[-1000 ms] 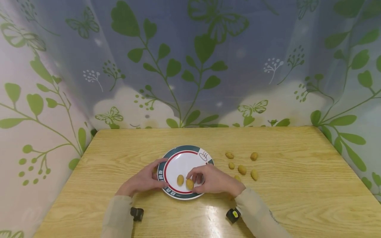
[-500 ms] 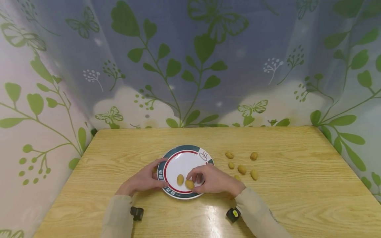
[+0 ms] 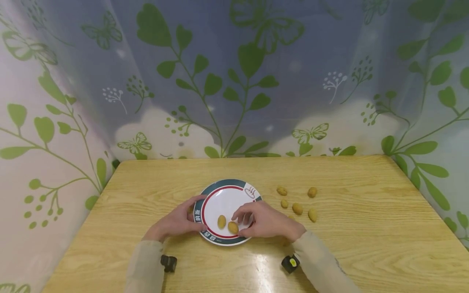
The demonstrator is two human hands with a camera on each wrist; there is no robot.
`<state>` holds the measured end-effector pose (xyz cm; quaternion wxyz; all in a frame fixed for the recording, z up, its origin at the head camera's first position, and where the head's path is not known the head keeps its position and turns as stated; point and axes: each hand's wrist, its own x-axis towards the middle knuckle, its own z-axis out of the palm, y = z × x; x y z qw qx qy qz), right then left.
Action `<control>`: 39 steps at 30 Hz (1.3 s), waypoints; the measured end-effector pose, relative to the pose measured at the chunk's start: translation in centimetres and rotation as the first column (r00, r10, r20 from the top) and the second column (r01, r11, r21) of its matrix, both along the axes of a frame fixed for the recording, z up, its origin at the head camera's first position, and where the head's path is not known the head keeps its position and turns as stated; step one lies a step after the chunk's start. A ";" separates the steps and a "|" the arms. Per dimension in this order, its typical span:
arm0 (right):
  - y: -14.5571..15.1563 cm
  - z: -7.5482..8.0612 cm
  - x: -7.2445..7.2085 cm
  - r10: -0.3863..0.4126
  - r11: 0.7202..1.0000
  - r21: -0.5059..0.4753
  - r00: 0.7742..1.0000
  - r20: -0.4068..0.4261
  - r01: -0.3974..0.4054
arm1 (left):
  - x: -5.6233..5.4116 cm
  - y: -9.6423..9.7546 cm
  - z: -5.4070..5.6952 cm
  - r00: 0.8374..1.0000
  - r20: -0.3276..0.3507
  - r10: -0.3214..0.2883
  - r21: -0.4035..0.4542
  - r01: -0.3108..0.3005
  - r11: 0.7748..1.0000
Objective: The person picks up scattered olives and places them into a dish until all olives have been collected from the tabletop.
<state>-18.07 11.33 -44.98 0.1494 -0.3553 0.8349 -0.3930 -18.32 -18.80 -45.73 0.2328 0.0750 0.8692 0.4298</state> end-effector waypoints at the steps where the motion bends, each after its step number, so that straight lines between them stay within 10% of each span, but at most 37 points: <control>1: 0.1 0.0 0.0 -0.004 1.000 -0.001 1.000 0.005 0.004 | 0.0 0.0 0.0 1.000 -0.001 0.000 -0.002 0.000 1.000; 39: 3.6 2.1 0.6 -0.161 0.985 -0.063 0.987 -0.030 0.159 | 0.1 0.0 0.0 1.000 -0.018 0.005 -0.019 -0.005 1.000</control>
